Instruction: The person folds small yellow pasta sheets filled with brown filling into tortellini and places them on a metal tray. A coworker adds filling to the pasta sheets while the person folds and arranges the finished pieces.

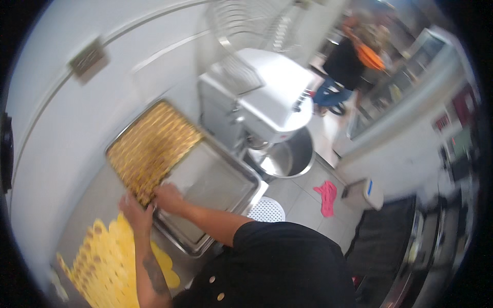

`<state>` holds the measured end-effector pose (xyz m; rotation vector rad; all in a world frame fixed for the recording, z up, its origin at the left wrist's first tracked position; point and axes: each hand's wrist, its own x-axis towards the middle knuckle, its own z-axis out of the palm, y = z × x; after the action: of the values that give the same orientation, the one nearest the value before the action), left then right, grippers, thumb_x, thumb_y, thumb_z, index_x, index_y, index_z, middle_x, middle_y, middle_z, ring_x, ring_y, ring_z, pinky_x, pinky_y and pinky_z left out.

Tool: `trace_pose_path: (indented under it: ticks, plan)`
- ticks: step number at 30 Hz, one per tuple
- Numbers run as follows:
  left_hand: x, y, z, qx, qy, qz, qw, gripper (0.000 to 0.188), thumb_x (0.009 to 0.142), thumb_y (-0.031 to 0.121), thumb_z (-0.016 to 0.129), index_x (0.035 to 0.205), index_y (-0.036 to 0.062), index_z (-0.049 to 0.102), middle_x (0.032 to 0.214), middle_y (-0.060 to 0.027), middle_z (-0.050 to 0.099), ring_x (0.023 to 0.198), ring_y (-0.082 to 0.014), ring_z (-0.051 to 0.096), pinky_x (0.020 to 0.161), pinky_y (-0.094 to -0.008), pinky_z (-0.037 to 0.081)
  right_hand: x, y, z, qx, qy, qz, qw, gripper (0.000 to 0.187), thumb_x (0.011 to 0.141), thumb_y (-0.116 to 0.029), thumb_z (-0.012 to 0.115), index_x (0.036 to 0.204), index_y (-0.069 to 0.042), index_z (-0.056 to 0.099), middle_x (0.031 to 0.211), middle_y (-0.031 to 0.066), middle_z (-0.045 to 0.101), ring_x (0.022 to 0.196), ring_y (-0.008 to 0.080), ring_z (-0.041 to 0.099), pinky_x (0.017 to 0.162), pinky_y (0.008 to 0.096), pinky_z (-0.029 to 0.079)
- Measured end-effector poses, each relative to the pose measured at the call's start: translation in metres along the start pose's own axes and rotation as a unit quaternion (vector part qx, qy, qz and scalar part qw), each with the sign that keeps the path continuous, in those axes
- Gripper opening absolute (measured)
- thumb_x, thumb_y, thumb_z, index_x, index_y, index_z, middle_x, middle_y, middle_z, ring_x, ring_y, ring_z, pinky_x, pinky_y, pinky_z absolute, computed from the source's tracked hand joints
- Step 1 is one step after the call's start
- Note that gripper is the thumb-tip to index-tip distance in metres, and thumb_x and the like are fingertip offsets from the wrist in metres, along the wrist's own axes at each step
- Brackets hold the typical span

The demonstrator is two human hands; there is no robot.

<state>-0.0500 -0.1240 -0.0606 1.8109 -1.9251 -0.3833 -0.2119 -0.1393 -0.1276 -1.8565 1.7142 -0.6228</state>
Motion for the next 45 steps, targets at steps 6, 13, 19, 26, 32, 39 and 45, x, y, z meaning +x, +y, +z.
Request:
trace_pose_path:
  ticks: [6, 13, 19, 26, 32, 39, 45]
  plan:
    - [-0.103, -0.068, -0.077, -0.086, 0.101, -0.049, 0.990, 0.081, 0.079, 0.017, 0.084, 0.150, 0.0010, 0.045, 0.146, -0.0229, 0.049, 0.139, -0.0429, 0.040, 0.120, -0.0529, 0.028, -0.044, -0.018, -0.021, -0.001, 0.071, 0.013, 0.997, 0.036, 0.088, -0.026, 0.070, 0.116, -0.003, 0.070, 0.118, 0.0211, 0.070, 0.115, 0.0386, 0.063, 0.102, 0.0524, 0.045]
    - [-0.202, -0.162, -0.146, -0.245, 0.239, -0.198, 0.919, 0.046, 0.092, 0.008, 0.075, 0.135, 0.0015, 0.059, 0.126, -0.0127, 0.067, 0.118, -0.0241, 0.062, 0.098, -0.0379, 0.050, -0.003, -0.152, -0.023, 0.094, -0.006, -0.068, 0.993, 0.027, 0.094, -0.020, 0.065, 0.113, -0.001, 0.072, 0.104, 0.0229, 0.072, 0.094, 0.0387, 0.070, 0.086, 0.0474, 0.055]
    - [-0.226, -0.227, -0.205, -0.372, 0.252, -0.241, 0.860, 0.028, 0.096, 0.008, 0.070, 0.123, 0.0007, 0.067, 0.107, -0.0095, 0.074, 0.093, -0.0181, 0.070, 0.082, -0.0306, 0.055, 0.066, -0.321, 0.123, 0.039, -0.085, -0.293, 0.951, 0.030, 0.098, -0.015, 0.056, 0.121, -0.002, 0.071, 0.110, 0.0244, 0.070, 0.104, 0.0423, 0.067, 0.093, 0.0468, 0.053]
    - [-0.280, -0.286, -0.266, -0.406, 0.215, -0.312, 0.831, 0.019, 0.099, 0.008, 0.067, 0.116, -0.0013, 0.068, 0.106, -0.0064, 0.073, 0.097, -0.0132, 0.067, 0.090, -0.0298, 0.054, 0.122, -0.498, 0.344, -0.083, -0.193, -0.404, 0.890, 0.041, 0.097, -0.007, 0.053, 0.135, -0.012, 0.067, 0.116, 0.0206, 0.067, 0.111, 0.0397, 0.063, 0.097, 0.0463, 0.051]
    - [-0.291, -0.319, -0.274, -0.463, 0.241, -0.339, 0.783, 0.020, 0.099, 0.010, 0.069, 0.116, -0.0012, 0.070, 0.104, -0.0098, 0.076, 0.094, -0.0136, 0.070, 0.085, -0.0288, 0.055, 0.128, -0.585, 0.437, -0.220, -0.215, -0.431, 0.848, 0.053, 0.097, -0.007, 0.049, 0.146, -0.024, 0.059, 0.126, 0.0160, 0.061, 0.120, 0.0351, 0.060, 0.101, 0.0436, 0.051]
    - [-0.213, -0.352, -0.295, -0.500, 0.320, -0.229, 0.771, 0.018, 0.099, 0.013, 0.070, 0.110, -0.0011, 0.069, 0.098, -0.0037, 0.071, 0.088, -0.0087, 0.064, 0.082, -0.0256, 0.052, 0.165, -0.505, 0.372, -0.332, -0.162, -0.409, 0.834, 0.037, 0.097, -0.016, 0.055, 0.131, -0.021, 0.068, 0.118, 0.0108, 0.065, 0.117, 0.0303, 0.061, 0.094, 0.0441, 0.052]
    - [-0.078, -0.360, -0.290, -0.695, 0.281, -0.204, 0.630, 0.018, 0.101, 0.015, 0.065, 0.113, 0.0028, 0.065, 0.097, -0.0020, 0.066, 0.086, -0.0116, 0.062, 0.076, -0.0241, 0.050, 0.167, -0.352, 0.232, -0.447, -0.093, -0.333, 0.825, 0.026, 0.095, -0.020, 0.058, 0.116, -0.015, 0.071, 0.106, 0.0060, 0.069, 0.108, 0.0269, 0.061, 0.092, 0.0421, 0.049]
